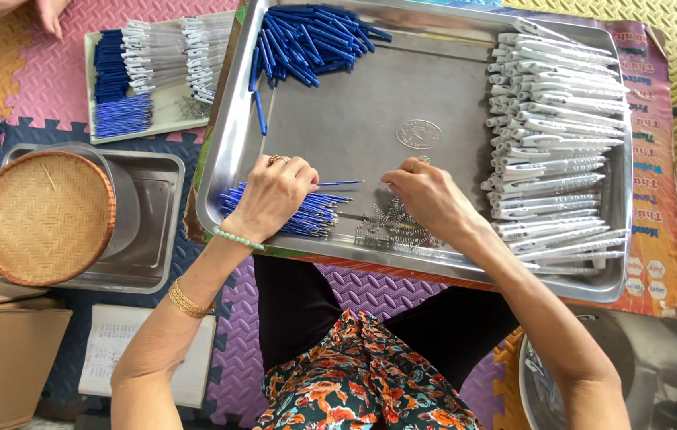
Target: The person assembles ballpoint pens by hand. They pick up a blue ink refill and insert it into a white pen barrel, then pick up and attach a small silver metal clip to the side of the barrel.
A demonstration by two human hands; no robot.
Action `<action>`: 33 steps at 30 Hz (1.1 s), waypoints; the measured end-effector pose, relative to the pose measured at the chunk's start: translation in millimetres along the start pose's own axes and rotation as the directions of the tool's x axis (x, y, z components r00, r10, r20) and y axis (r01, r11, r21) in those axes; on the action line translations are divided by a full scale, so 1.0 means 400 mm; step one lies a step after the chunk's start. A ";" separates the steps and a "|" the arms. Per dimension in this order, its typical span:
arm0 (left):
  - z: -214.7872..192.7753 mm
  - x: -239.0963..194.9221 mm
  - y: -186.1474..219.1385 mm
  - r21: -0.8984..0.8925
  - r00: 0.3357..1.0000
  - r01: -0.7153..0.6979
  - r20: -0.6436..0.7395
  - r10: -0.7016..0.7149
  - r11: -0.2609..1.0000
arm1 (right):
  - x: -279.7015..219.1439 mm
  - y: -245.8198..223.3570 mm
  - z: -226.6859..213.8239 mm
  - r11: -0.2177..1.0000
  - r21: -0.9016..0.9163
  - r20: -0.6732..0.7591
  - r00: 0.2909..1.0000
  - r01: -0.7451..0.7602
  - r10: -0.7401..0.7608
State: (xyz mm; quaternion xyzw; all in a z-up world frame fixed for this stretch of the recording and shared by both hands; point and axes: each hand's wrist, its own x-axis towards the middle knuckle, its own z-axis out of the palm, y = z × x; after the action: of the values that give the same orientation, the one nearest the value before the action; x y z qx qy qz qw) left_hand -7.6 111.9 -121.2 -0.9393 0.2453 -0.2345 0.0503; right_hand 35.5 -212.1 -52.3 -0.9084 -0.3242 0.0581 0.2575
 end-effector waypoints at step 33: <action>-0.208 0.127 0.019 0.009 0.989 -0.142 -0.051 0.142 0.990 | -0.087 -0.081 -0.082 0.983 0.177 -0.216 0.976 0.047 -0.008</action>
State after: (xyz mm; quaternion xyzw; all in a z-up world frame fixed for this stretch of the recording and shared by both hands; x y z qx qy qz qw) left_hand -10.5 82.5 -28.1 -0.9130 0.3123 -0.2550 0.0630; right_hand -0.9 -226.5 -9.8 -0.8777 -0.3005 -0.0146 0.3730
